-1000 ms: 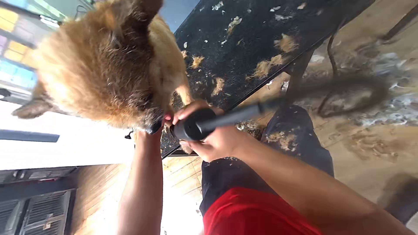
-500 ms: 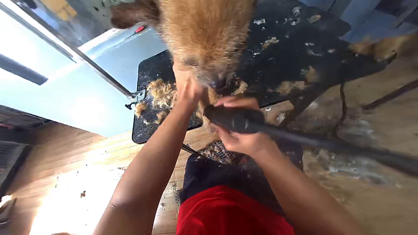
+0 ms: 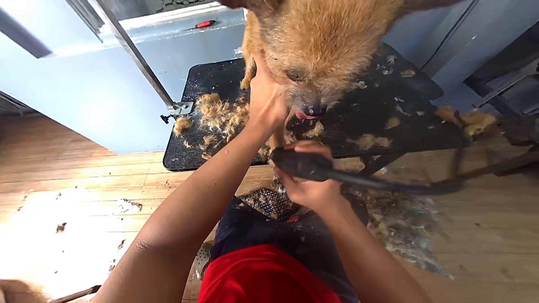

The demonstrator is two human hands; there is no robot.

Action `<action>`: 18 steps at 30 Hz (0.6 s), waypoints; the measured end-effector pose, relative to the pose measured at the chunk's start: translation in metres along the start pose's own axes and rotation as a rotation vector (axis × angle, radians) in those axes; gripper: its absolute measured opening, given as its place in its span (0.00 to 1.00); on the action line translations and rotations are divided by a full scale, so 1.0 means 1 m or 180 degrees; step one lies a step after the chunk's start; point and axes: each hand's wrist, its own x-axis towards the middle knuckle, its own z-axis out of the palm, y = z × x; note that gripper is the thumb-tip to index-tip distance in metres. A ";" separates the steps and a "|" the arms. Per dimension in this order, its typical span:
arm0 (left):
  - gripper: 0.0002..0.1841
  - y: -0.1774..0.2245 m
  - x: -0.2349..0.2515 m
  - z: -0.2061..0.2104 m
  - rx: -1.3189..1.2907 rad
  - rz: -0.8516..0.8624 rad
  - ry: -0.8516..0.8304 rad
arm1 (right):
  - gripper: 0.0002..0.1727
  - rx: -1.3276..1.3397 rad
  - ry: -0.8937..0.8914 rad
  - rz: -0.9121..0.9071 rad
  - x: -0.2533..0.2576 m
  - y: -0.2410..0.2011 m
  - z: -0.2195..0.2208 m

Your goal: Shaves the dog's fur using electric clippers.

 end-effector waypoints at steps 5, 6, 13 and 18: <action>0.39 -0.002 0.002 -0.005 -0.0313 -0.0046 -0.0159 | 0.32 0.0274 -0.0442 0.0470 0.002 -0.001 -0.035; 0.36 -0.001 0.002 -0.008 -0.0339 -0.0081 -0.0234 | 0.35 0.0685 -0.0123 0.0303 0.010 0.001 -0.044; 0.32 -0.085 0.025 0.022 -0.1292 0.1678 -0.0154 | 0.39 0.2284 0.0702 0.0074 0.080 0.042 -0.053; 0.28 -0.096 0.032 0.024 -0.1543 0.1637 -0.0465 | 0.40 0.2574 0.0376 0.0331 0.058 0.063 -0.035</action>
